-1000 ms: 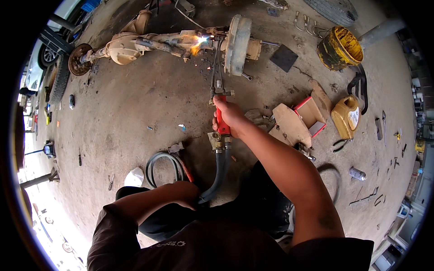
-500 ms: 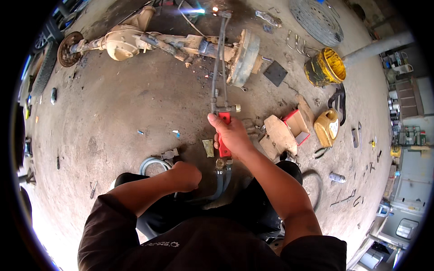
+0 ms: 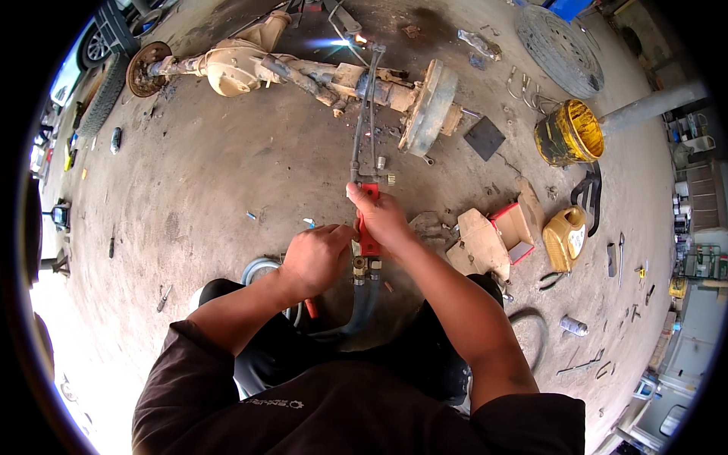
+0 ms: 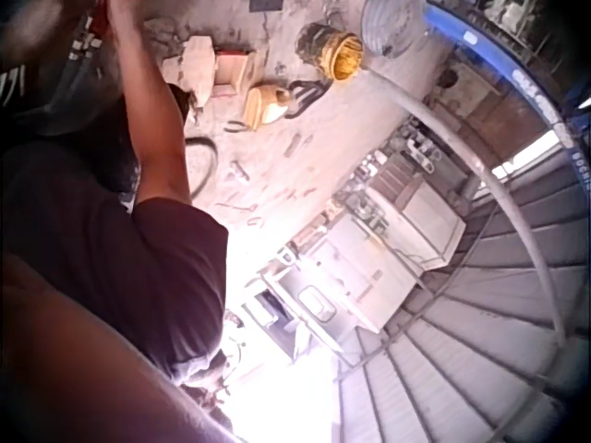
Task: The person uses a handheld cutting torch to cut a metal axle assembly in a workshop. They ignite the torch, direct the flame to the metal, and cut through the component while sparks fly. After finishing the cut, the person walks across the workshop floor and picks up a yellow electrical plug.
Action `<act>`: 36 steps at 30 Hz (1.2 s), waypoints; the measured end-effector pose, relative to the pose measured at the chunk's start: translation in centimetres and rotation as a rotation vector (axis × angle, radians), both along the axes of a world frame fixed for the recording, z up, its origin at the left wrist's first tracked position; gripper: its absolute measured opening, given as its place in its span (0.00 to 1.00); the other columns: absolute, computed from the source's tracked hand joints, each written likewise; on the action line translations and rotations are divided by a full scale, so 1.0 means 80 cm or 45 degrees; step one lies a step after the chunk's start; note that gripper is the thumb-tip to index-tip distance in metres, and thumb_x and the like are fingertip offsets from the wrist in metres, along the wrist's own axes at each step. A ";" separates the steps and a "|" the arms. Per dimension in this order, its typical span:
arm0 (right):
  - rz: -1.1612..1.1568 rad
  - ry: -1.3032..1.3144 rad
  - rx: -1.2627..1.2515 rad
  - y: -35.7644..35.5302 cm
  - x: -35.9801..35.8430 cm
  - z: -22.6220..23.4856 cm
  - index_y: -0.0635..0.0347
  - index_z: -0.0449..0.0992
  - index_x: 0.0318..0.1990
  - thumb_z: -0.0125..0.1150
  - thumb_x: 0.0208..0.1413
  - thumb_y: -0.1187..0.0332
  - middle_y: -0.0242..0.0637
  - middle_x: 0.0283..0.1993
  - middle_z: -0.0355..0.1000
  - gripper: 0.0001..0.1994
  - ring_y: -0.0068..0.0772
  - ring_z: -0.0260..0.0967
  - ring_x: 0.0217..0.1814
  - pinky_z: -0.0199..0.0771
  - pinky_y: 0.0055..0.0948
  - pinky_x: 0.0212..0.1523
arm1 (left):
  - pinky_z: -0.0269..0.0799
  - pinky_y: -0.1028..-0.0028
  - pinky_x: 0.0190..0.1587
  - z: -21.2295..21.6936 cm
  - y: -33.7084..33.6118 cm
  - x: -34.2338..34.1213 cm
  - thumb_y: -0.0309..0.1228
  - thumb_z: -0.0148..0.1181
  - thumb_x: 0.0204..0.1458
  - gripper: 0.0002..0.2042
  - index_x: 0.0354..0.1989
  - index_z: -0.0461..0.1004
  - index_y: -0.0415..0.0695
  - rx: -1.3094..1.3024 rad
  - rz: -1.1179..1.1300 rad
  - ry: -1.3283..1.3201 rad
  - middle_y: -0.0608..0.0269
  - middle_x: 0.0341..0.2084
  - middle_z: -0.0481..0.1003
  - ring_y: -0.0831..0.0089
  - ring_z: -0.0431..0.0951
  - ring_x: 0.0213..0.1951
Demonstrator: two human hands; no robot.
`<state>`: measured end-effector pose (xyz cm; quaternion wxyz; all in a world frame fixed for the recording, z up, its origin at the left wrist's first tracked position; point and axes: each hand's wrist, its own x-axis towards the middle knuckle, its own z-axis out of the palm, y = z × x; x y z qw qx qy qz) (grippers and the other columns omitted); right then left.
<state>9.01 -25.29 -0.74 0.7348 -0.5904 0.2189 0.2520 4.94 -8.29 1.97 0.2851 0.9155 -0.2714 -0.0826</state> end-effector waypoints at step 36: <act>-0.061 0.054 0.047 -0.013 0.004 0.008 0.55 0.68 0.34 0.66 0.59 0.44 0.29 0.22 0.65 0.23 0.27 0.67 0.18 0.69 0.31 0.18 | 0.76 0.60 0.32 0.005 -0.016 -0.015 0.42 0.69 0.51 0.20 0.45 0.74 0.41 -0.160 -0.192 -0.064 0.56 0.26 0.76 0.54 0.80 0.30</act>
